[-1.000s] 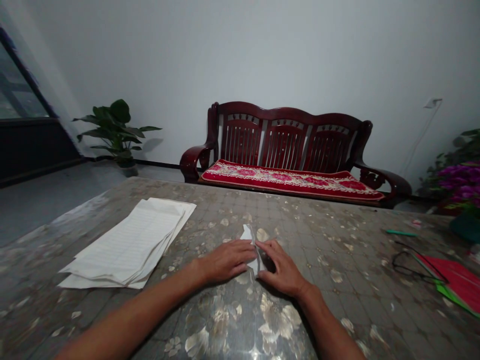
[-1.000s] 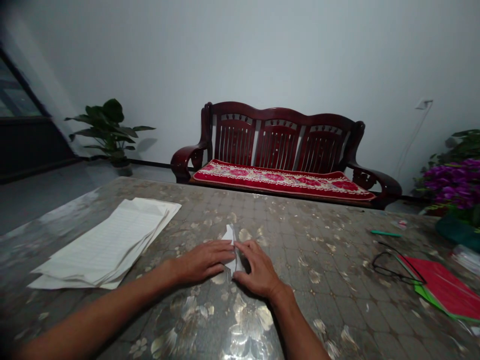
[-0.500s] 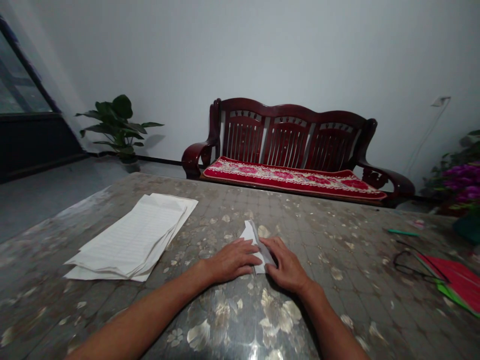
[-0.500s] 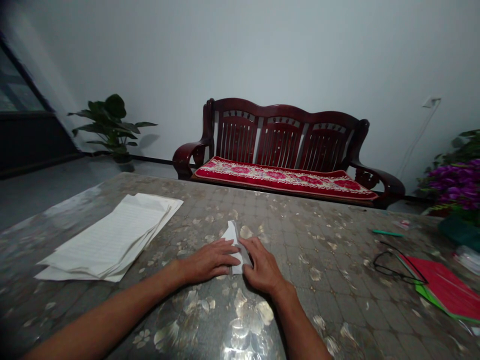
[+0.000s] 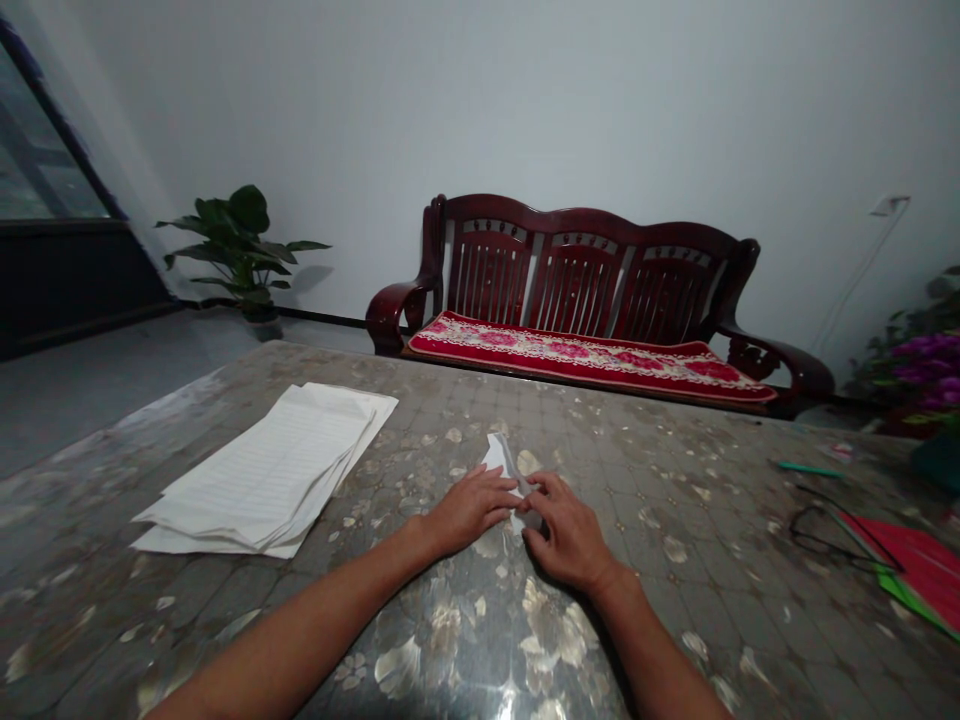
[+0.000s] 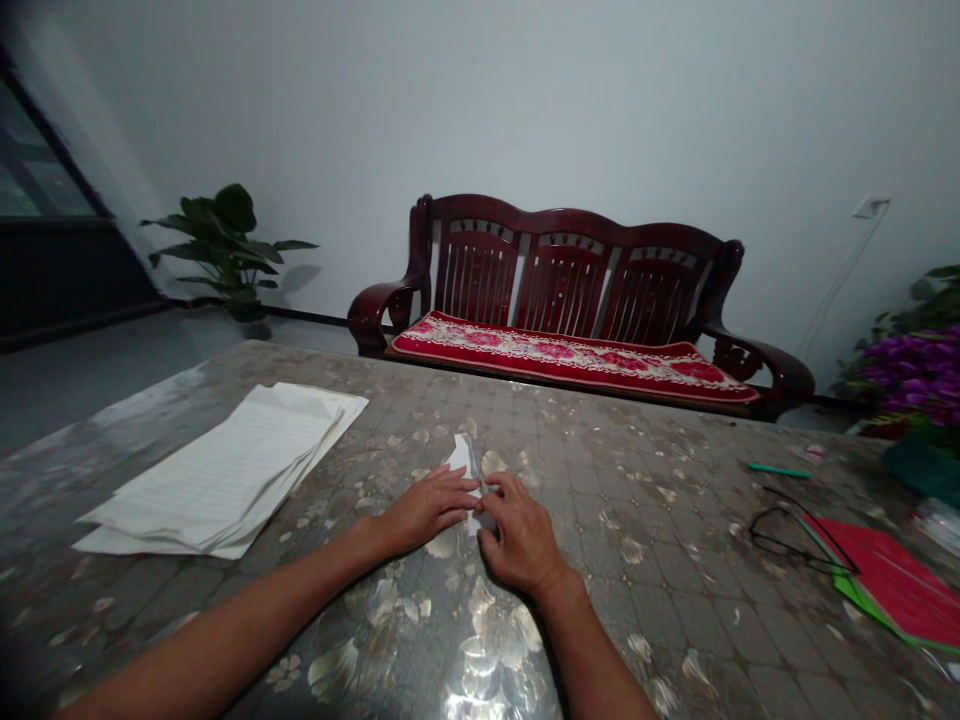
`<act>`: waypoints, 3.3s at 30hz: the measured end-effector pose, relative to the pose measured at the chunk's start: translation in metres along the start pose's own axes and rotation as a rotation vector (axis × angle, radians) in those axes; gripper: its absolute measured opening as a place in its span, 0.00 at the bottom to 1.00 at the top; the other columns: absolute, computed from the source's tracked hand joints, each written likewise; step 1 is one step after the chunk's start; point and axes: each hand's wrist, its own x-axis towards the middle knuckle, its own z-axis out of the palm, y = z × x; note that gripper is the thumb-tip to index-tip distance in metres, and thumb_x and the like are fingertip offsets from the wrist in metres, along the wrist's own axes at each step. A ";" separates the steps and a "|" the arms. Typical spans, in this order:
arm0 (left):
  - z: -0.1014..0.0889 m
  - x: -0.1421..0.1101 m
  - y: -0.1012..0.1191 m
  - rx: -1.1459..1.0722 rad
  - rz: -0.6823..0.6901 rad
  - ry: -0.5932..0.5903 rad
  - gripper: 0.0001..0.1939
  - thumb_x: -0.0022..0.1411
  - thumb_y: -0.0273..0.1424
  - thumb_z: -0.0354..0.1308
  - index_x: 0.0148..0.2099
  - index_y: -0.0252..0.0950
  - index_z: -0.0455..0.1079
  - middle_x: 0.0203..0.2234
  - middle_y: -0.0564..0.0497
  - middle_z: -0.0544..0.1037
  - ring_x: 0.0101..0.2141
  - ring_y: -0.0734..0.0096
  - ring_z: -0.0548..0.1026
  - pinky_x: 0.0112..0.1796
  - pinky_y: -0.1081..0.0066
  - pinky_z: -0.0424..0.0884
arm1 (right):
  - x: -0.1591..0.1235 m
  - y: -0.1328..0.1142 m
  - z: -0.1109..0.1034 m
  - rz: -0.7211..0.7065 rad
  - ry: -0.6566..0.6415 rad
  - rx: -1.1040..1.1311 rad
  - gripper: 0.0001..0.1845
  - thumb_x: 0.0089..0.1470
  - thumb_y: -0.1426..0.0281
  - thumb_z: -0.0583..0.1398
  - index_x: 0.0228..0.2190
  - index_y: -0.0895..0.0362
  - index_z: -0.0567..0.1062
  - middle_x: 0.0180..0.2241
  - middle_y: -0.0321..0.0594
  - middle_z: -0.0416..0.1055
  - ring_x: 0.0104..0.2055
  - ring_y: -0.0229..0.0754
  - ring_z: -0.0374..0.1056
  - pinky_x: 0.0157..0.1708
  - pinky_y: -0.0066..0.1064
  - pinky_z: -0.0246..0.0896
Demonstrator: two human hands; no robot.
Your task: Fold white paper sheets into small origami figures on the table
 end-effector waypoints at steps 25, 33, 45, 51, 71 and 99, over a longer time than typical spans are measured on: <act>-0.006 0.000 0.007 -0.096 -0.075 0.014 0.13 0.61 0.34 0.62 0.48 0.45 0.76 0.55 0.51 0.74 0.62 0.52 0.62 0.62 0.46 0.51 | 0.001 0.003 0.009 -0.039 0.088 -0.097 0.08 0.56 0.72 0.56 0.35 0.53 0.75 0.53 0.46 0.66 0.54 0.46 0.64 0.51 0.39 0.63; 0.004 0.011 0.022 -0.115 -0.164 0.178 0.04 0.62 0.31 0.58 0.36 0.40 0.75 0.45 0.49 0.79 0.52 0.60 0.72 0.61 0.51 0.53 | 0.002 0.001 0.012 0.054 0.130 -0.085 0.04 0.55 0.71 0.57 0.34 0.54 0.72 0.51 0.46 0.66 0.53 0.47 0.64 0.51 0.38 0.62; 0.003 0.016 0.023 -0.043 -0.192 0.177 0.04 0.62 0.30 0.57 0.34 0.38 0.71 0.35 0.50 0.75 0.42 0.62 0.69 0.46 0.64 0.64 | 0.001 0.001 0.029 0.237 0.222 -0.128 0.27 0.54 0.69 0.57 0.56 0.53 0.62 0.52 0.48 0.65 0.54 0.52 0.59 0.52 0.46 0.55; 0.001 0.013 0.022 -0.047 -0.099 0.175 0.06 0.64 0.28 0.54 0.38 0.38 0.72 0.37 0.49 0.75 0.43 0.62 0.70 0.48 0.63 0.63 | -0.001 0.000 0.025 0.298 0.172 -0.169 0.26 0.54 0.71 0.56 0.55 0.53 0.64 0.51 0.47 0.67 0.52 0.54 0.59 0.50 0.46 0.53; -0.004 -0.014 0.008 0.271 0.164 -0.057 0.23 0.71 0.40 0.46 0.65 0.44 0.58 0.63 0.49 0.64 0.63 0.56 0.58 0.62 0.52 0.48 | 0.000 0.008 0.028 0.326 0.181 -0.153 0.22 0.54 0.69 0.57 0.52 0.54 0.67 0.49 0.45 0.69 0.51 0.51 0.61 0.50 0.41 0.52; -0.005 -0.012 0.007 -0.040 -0.098 0.286 0.05 0.63 0.26 0.54 0.37 0.37 0.70 0.34 0.50 0.74 0.40 0.66 0.71 0.44 0.68 0.68 | 0.001 0.006 0.018 0.090 0.113 -0.113 0.19 0.49 0.78 0.56 0.40 0.49 0.79 0.38 0.39 0.71 0.44 0.45 0.62 0.44 0.34 0.54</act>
